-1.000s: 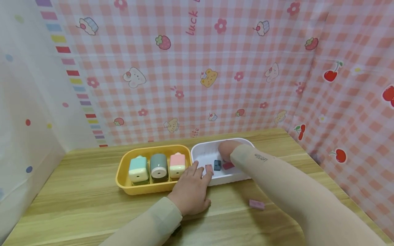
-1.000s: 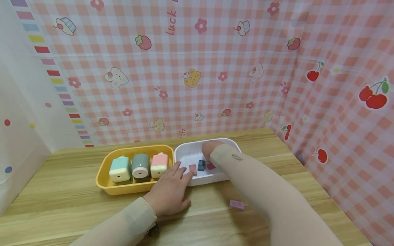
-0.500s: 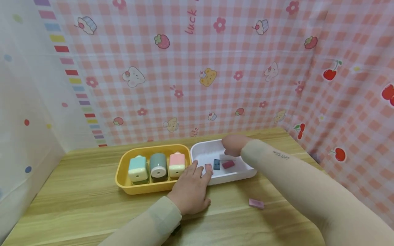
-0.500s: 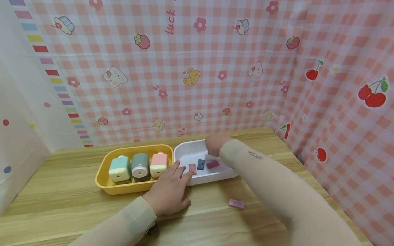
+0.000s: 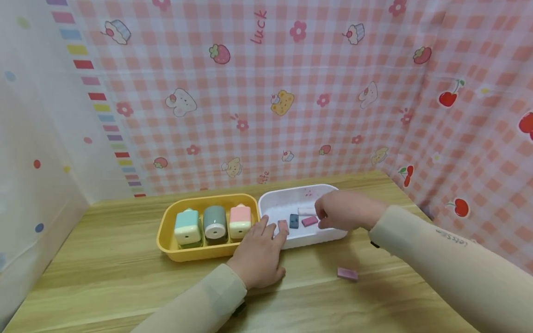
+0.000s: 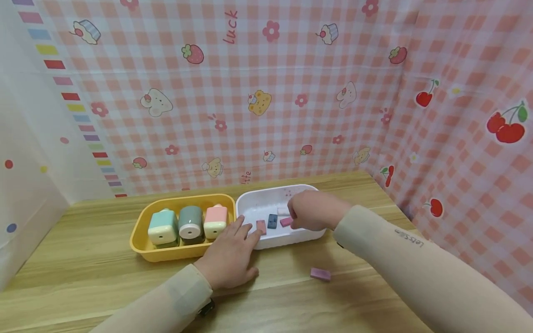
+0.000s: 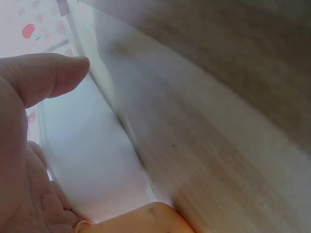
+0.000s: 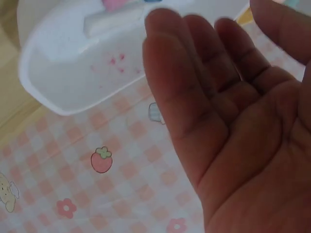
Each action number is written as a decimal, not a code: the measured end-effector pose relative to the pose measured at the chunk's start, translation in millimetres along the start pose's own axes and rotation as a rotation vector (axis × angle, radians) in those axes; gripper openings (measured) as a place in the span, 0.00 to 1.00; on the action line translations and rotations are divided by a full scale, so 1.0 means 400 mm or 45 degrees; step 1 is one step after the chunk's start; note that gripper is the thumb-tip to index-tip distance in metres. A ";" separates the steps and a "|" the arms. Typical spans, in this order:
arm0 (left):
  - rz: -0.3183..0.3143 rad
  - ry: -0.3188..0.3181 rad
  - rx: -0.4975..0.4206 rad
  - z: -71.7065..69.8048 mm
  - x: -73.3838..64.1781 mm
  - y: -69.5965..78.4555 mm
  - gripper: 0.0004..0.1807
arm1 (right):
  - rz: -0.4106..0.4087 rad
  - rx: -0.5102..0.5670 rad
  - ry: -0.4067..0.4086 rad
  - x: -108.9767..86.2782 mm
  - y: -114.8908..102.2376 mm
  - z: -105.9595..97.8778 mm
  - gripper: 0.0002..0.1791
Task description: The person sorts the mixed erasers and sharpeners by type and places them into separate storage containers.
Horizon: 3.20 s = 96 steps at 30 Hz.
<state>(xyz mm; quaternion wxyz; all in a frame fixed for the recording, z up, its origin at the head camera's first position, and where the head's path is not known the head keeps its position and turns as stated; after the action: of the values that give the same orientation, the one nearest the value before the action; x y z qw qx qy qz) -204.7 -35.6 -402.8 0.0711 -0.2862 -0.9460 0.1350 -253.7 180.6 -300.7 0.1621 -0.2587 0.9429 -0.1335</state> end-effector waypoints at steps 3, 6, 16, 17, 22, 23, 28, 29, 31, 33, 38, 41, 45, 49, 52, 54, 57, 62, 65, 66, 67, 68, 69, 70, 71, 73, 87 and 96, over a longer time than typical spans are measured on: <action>-0.001 -0.011 -0.005 0.000 0.001 0.001 0.53 | 0.016 0.027 -0.038 -0.043 -0.004 0.018 0.10; -0.003 -0.022 -0.008 -0.001 0.001 0.001 0.53 | 0.026 0.040 -0.063 -0.075 -0.009 0.042 0.10; 0.014 -0.004 0.001 -0.007 0.005 0.004 0.51 | 0.098 0.106 -0.123 -0.125 0.021 0.159 0.07; 0.016 0.002 0.005 -0.008 0.006 0.004 0.51 | 0.096 0.111 -0.121 -0.127 0.027 0.169 0.08; 0.016 0.003 0.007 -0.008 0.006 0.007 0.51 | 0.070 0.135 -0.098 -0.136 0.043 0.202 0.14; 0.014 0.000 0.008 -0.008 0.005 0.007 0.51 | 0.067 0.141 -0.092 -0.137 0.043 0.206 0.16; -0.002 -0.014 0.004 -0.006 -0.003 0.003 0.51 | 0.056 0.174 -0.083 -0.130 0.039 0.220 0.17; -0.003 -0.013 0.004 -0.006 -0.003 0.003 0.51 | 0.051 0.171 -0.078 -0.128 0.040 0.221 0.16; -0.003 -0.010 -0.003 -0.004 -0.002 0.002 0.51 | 0.039 0.156 -0.068 -0.126 0.042 0.225 0.15; -0.002 -0.009 -0.008 -0.004 -0.002 0.002 0.51 | 0.025 0.125 -0.056 -0.123 0.044 0.227 0.14; -0.012 -0.025 -0.003 -0.006 -0.003 -0.001 0.52 | -0.041 0.064 -0.034 -0.115 0.049 0.231 0.13; -0.013 -0.032 0.000 -0.004 -0.003 -0.003 0.52 | -0.044 0.062 -0.045 -0.110 0.052 0.232 0.13; -0.011 -0.032 -0.004 -0.005 -0.003 -0.004 0.52 | -0.042 0.036 -0.053 -0.106 0.055 0.234 0.13; -0.008 -0.040 -0.014 -0.006 -0.003 -0.002 0.52 | -0.036 0.030 -0.058 -0.109 0.054 0.235 0.13; -0.004 -0.047 -0.021 -0.006 -0.003 0.001 0.52 | -0.035 0.036 -0.063 -0.112 0.052 0.235 0.13; -0.004 -0.052 -0.021 -0.006 -0.003 0.002 0.52 | -0.042 0.029 -0.061 -0.113 0.052 0.233 0.13; -0.006 -0.051 -0.019 -0.007 -0.003 0.001 0.52 | -0.056 0.021 -0.056 -0.113 0.051 0.230 0.14; -0.003 -0.047 -0.018 -0.007 -0.004 0.001 0.52 | -0.091 0.031 -0.027 -0.112 0.044 0.217 0.14; 0.000 -0.035 -0.013 -0.007 -0.002 0.001 0.52 | -0.110 0.066 -0.003 -0.112 0.036 0.201 0.15; 0.000 -0.031 -0.013 -0.007 -0.002 0.001 0.52 | -0.125 0.077 0.009 -0.112 0.032 0.194 0.15; 0.001 -0.028 -0.011 -0.008 -0.002 0.001 0.52 | -0.144 0.084 0.018 -0.111 0.029 0.187 0.14; 0.000 -0.024 -0.009 -0.007 -0.001 0.001 0.52 | -0.168 0.081 0.030 -0.111 0.025 0.179 0.14; -0.003 -0.026 -0.009 -0.008 -0.001 0.001 0.52 | -0.191 0.083 0.041 -0.109 0.021 0.171 0.14; -0.005 -0.031 -0.009 -0.008 -0.002 0.001 0.52 | -0.210 0.083 0.049 -0.107 0.017 0.162 0.13; -0.008 -0.035 -0.009 -0.008 -0.002 0.001 0.52 | -0.228 0.079 0.057 -0.105 0.013 0.154 0.12; -0.012 -0.042 -0.008 -0.007 -0.003 0.001 0.52 | -0.236 0.079 0.062 -0.100 0.005 0.137 0.11; -0.009 -0.047 -0.007 -0.005 -0.002 0.001 0.52 | -0.202 0.046 0.231 -0.029 0.017 0.042 0.06; -0.003 -0.039 -0.005 -0.004 0.001 0.001 0.52 | -0.168 -0.016 0.214 0.051 0.046 0.035 0.04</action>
<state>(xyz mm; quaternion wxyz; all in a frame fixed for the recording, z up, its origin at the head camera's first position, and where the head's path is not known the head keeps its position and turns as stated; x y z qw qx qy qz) -204.6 -34.6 -401.5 0.0563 -0.2829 -0.9476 0.1375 -273.1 182.8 -324.3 0.0718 -0.3092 0.9349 -0.1590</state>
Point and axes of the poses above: each hand's wrist, its own x-axis towards the middle knuckle, its own z-axis out of the palm, y = z × x, the point moved 2 cm from there along x, towards the middle knuckle, and after that the axes turned 15 degrees about x, right-handed, at the moved point
